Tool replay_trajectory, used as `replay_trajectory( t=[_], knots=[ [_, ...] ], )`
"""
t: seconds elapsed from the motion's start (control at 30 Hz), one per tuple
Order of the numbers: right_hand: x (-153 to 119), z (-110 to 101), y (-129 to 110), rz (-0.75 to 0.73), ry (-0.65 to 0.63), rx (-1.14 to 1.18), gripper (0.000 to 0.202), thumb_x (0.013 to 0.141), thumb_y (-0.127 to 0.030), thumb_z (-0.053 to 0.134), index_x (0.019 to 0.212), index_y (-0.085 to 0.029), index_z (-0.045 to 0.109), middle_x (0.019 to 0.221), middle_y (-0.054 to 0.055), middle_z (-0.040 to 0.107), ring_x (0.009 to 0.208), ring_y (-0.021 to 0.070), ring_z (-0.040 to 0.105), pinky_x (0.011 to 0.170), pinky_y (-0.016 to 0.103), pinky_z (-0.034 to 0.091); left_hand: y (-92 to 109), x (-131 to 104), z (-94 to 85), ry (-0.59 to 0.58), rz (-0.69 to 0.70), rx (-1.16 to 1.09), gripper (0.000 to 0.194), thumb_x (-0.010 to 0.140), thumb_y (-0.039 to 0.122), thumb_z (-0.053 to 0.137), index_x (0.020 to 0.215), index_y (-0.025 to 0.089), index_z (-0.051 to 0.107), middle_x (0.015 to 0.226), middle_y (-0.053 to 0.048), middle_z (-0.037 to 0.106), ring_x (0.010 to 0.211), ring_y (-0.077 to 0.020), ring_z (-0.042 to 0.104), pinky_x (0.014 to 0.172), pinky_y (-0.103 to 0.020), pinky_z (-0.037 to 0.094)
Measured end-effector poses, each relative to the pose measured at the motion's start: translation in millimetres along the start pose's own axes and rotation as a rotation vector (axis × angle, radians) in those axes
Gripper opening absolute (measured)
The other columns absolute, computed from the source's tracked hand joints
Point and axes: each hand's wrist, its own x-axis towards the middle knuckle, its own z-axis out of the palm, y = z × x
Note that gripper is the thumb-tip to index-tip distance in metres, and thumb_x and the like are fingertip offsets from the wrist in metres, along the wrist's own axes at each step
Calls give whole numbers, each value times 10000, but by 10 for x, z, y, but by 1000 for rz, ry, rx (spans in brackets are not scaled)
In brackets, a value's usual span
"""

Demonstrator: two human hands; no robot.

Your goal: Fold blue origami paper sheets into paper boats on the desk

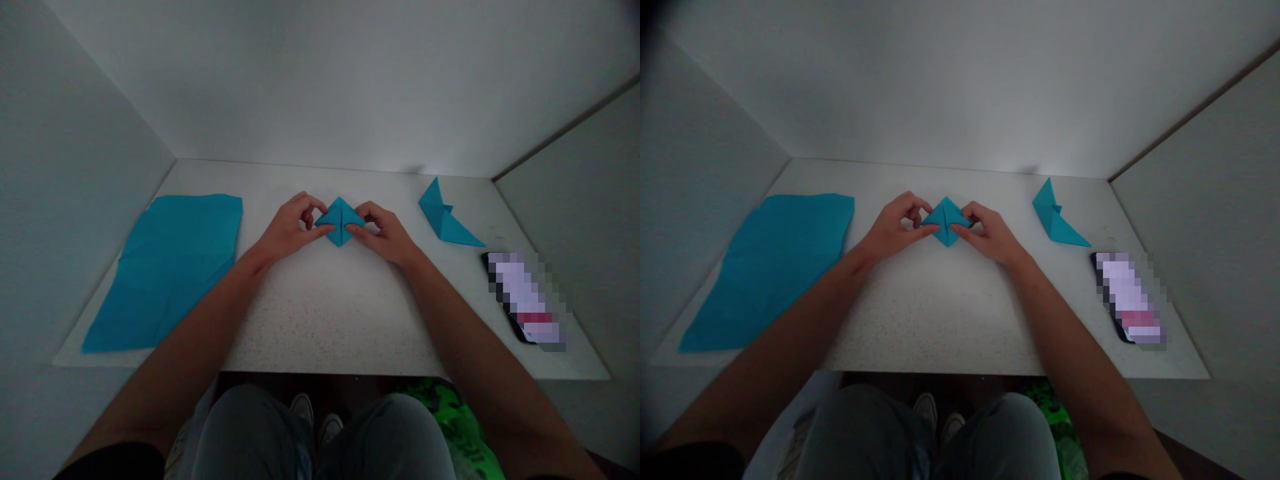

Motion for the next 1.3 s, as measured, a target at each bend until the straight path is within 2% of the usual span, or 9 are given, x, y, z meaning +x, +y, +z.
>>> replay_trajectory(
  t=[0.17,0.3,0.47,0.63,0.73,0.93,1.03,1.17,1.3],
  knots=[
    [-10,84,7,54,20,220,443,966,-598,844,1113,-301,550,925,-23,666,839,164,653,805,317,580,29,-24,66,-37,-206,-176,587,918,420,854,1433,263,620,1152,-67,713,858,-152,728,593,-205,480],
    [-4,102,27,49,36,281,397,976,-564,849,1148,-303,605,962,-17,689,811,149,677,750,290,603,14,-5,84,-31,-153,-284,441,971,380,796,1372,284,639,906,18,647,716,-109,660,582,-198,459],
    [-3,65,48,98,-10,218,326,1056,-540,735,1225,-264,776,1013,20,725,789,135,686,807,310,630,-19,13,61,15,-113,-258,264,1027,427,736,1227,255,738,1080,-39,730,771,-111,651,662,-223,527],
    [-33,48,80,3,-51,173,525,955,-362,824,1466,-280,732,1034,16,731,830,146,687,845,331,622,24,-38,18,-102,-79,-194,804,813,456,972,1537,286,668,1501,-143,669,1211,-259,719,954,-350,633],
    [-28,25,77,-18,1,76,458,970,-339,792,1422,-273,763,1019,20,737,808,146,667,807,321,600,24,-53,-1,-153,-22,-156,954,763,488,1014,1617,333,619,1534,-142,632,1293,-290,681,996,-383,636],
    [4,-13,10,-52,69,-93,238,1030,-472,787,1148,-275,851,952,31,731,769,155,618,700,298,541,-24,7,-20,-27,36,48,330,1005,555,805,1151,269,882,1161,-93,585,1036,-200,620,831,-317,604],
    [3,19,3,-117,55,-104,270,1026,-525,792,1095,-268,837,994,43,698,761,156,599,654,302,521,13,25,-18,-76,77,50,431,1075,590,691,909,226,851,1013,-69,590,909,-181,596,762,-309,558],
    [1,60,6,-158,55,-90,270,1083,-494,714,1000,-252,801,957,37,664,738,152,575,639,308,505,86,23,13,-179,70,-16,457,1082,598,675,882,215,826,905,-42,654,782,-152,604,699,-290,504],
    [9,62,-40,-150,94,-84,297,1079,-511,713,952,-254,790,938,38,672,764,165,584,671,326,514,118,26,49,-127,44,-63,506,1085,627,653,841,210,805,883,-53,706,790,-163,643,737,-306,516]
  ],
)
